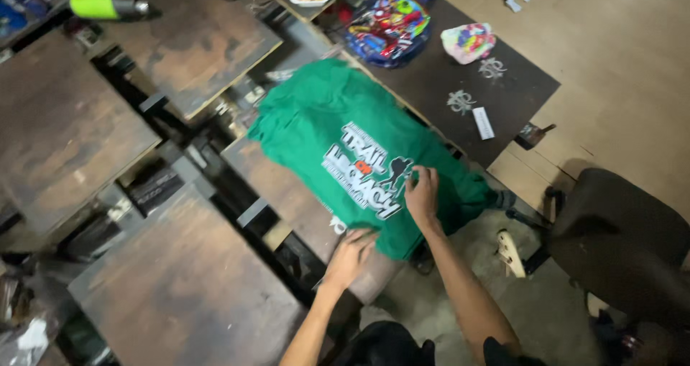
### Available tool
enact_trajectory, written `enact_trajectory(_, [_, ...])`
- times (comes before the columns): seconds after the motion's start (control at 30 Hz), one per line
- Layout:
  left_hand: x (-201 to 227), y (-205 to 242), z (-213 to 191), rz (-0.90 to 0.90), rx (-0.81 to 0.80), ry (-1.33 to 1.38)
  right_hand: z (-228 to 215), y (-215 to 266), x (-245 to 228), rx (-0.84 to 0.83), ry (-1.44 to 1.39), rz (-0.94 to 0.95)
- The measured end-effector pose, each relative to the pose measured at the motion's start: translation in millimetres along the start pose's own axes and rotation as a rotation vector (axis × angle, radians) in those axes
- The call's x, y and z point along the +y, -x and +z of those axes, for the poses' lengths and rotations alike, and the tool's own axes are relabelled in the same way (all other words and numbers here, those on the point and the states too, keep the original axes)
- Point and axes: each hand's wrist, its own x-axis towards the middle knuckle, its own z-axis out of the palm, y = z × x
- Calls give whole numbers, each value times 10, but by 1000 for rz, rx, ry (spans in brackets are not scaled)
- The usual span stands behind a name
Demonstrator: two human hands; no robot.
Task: The person folds a green t-shirt on a wooden table. They smooth the shirt, fold the sleeves and bottom, then fold it in half and place it on a stack of similar shirts.
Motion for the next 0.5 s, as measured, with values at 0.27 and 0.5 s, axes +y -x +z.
enact_trajectory(0.27, [-398,-1236,719,-234,-325,-246,-338,-1040,102,-268,258,318])
enact_trajectory(0.5, [-507,-1443,709,-322,-336,-105,201,-1217,1096,-447,202,536])
